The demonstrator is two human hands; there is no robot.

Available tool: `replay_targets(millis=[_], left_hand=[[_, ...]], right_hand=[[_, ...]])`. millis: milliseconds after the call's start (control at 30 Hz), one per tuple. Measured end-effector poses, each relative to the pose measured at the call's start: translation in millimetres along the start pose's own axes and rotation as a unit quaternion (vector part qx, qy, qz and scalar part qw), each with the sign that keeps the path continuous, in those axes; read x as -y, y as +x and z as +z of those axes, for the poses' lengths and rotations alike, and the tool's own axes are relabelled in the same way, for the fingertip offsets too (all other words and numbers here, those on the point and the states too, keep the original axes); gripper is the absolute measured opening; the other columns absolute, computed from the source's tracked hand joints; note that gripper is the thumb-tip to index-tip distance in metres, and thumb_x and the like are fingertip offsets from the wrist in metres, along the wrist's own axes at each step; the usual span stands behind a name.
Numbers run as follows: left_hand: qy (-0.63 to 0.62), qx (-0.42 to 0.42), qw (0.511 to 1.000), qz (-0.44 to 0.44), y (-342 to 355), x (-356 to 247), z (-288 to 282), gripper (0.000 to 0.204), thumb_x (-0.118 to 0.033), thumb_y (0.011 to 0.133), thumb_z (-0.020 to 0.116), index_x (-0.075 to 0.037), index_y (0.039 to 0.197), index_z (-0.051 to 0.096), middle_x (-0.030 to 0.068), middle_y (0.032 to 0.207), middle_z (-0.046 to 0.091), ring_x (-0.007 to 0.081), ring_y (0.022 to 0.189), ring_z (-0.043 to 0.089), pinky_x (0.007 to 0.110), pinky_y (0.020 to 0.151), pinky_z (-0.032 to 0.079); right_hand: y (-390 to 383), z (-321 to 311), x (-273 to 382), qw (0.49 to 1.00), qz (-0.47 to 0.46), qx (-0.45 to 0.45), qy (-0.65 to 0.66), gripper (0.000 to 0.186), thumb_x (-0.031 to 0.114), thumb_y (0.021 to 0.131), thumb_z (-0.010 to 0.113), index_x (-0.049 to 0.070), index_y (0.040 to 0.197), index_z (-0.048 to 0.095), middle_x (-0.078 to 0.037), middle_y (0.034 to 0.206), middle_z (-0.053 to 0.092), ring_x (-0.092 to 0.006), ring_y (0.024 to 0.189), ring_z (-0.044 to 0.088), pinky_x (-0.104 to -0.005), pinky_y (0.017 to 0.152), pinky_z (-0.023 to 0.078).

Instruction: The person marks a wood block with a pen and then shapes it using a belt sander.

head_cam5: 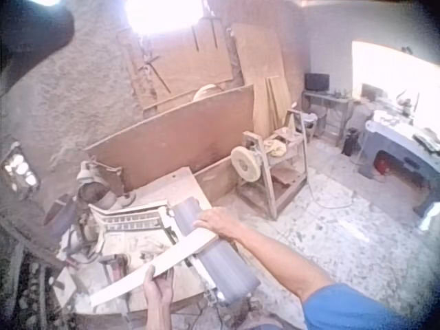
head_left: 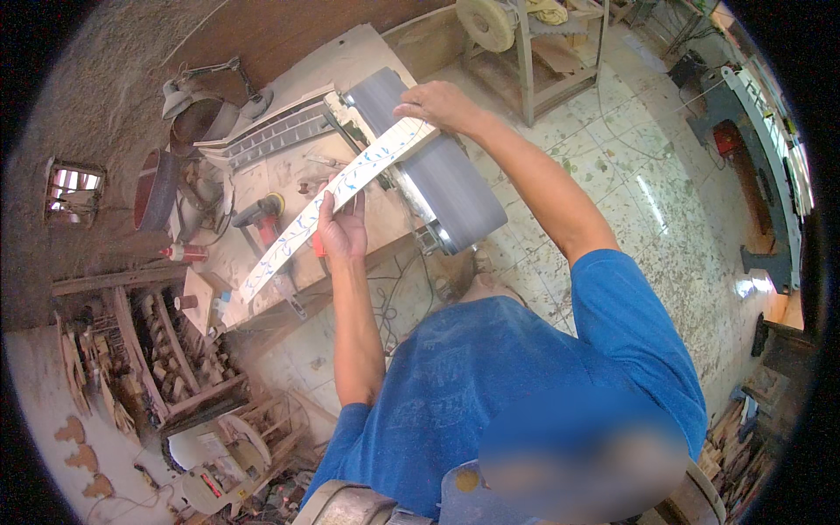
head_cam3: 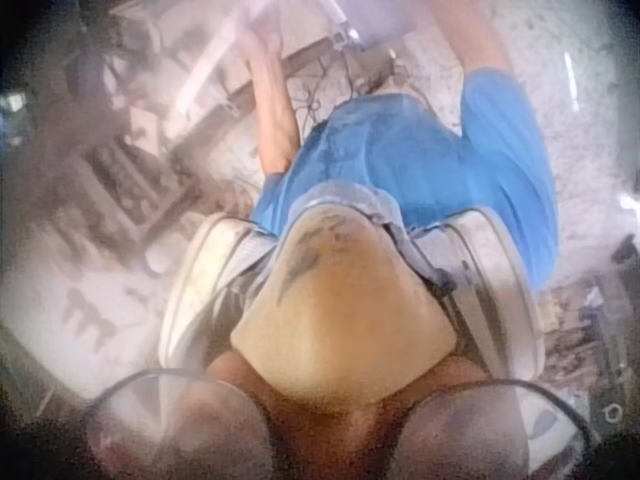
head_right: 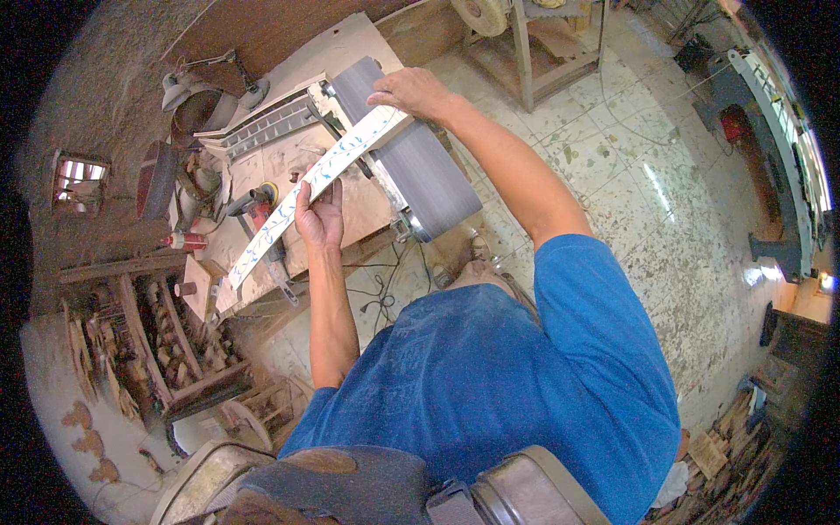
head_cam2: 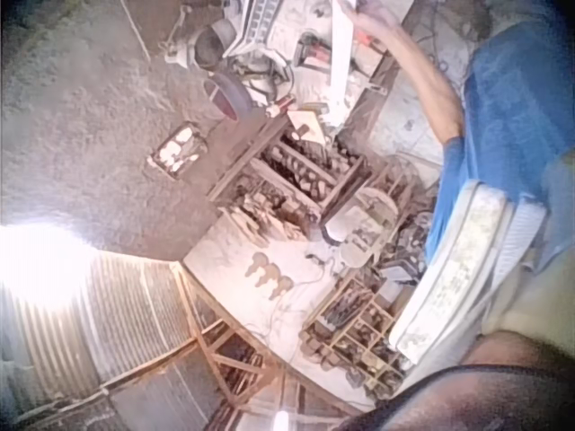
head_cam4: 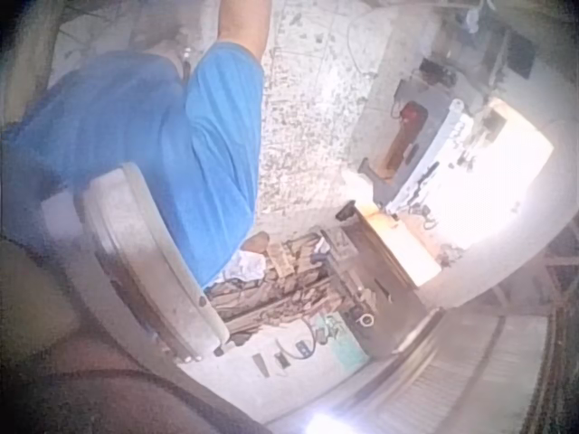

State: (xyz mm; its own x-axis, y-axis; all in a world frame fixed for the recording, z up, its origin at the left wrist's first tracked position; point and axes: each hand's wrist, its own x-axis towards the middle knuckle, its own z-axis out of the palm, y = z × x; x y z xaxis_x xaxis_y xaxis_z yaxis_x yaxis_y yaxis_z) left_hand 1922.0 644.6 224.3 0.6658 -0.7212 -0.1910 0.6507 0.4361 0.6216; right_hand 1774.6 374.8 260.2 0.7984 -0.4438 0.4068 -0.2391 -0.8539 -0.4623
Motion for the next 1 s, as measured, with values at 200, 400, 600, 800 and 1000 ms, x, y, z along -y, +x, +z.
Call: replay_targets(millis=[200,400,600,800,1000], left_hand=[[0.024,-0.004,1.000,0.008,-1,2,7,0.052,-0.023,0.099,0.062,-0.010,0.145,0.042,0.0086,0.144,0.055,0.0288,0.134,0.050,0.049,0.117,0.037],[0.017,-0.006,1.000,0.005,4,0,-1,0.047,-0.022,0.101,0.058,-0.009,0.143,0.044,0.0081,0.144,0.055,0.0287,0.131,0.053,0.048,0.115,0.040],[0.013,0.005,1.000,0.013,4,-4,-3,0.042,-0.021,0.101,0.057,-0.009,0.140,0.048,0.0089,0.143,0.056,0.0289,0.131,0.054,0.048,0.113,0.043],[0.020,0.009,1.000,0.007,3,-6,-1,0.043,-0.021,0.101,0.058,-0.008,0.141,0.047,0.0097,0.144,0.055,0.0290,0.133,0.053,0.049,0.115,0.042],[0.003,0.011,1.000,0.003,4,-5,-7,0.042,-0.020,0.100,0.062,-0.010,0.139,0.052,0.0080,0.141,0.059,0.0263,0.126,0.056,0.050,0.114,0.042]], right_hand=[[1,5,-10,1.000,-0.006,-0.025,-0.008,0.051,0.053,0.098,0.055,0.006,0.082,0.063,-0.016,0.082,0.065,-0.0408,0.081,0.063,-0.0510,0.071,0.047],[3,2,-4,1.000,0.005,0.000,-0.012,0.051,0.056,0.098,0.052,0.008,0.086,0.065,-0.016,0.087,0.069,-0.0400,0.088,0.067,-0.0521,0.074,0.051],[5,3,-1,1.000,0.016,0.012,-0.013,0.050,0.055,0.099,0.052,0.009,0.088,0.067,-0.016,0.087,0.070,-0.0401,0.089,0.067,-0.0525,0.076,0.052],[6,4,2,0.999,0.024,0.015,-0.017,0.050,0.056,0.099,0.051,0.010,0.089,0.068,-0.016,0.088,0.070,-0.0404,0.090,0.068,-0.0526,0.078,0.053],[7,6,-1,1.000,0.016,0.014,-0.022,0.049,0.057,0.098,0.051,0.011,0.091,0.068,-0.015,0.091,0.070,-0.0397,0.092,0.068,-0.0521,0.078,0.052]])
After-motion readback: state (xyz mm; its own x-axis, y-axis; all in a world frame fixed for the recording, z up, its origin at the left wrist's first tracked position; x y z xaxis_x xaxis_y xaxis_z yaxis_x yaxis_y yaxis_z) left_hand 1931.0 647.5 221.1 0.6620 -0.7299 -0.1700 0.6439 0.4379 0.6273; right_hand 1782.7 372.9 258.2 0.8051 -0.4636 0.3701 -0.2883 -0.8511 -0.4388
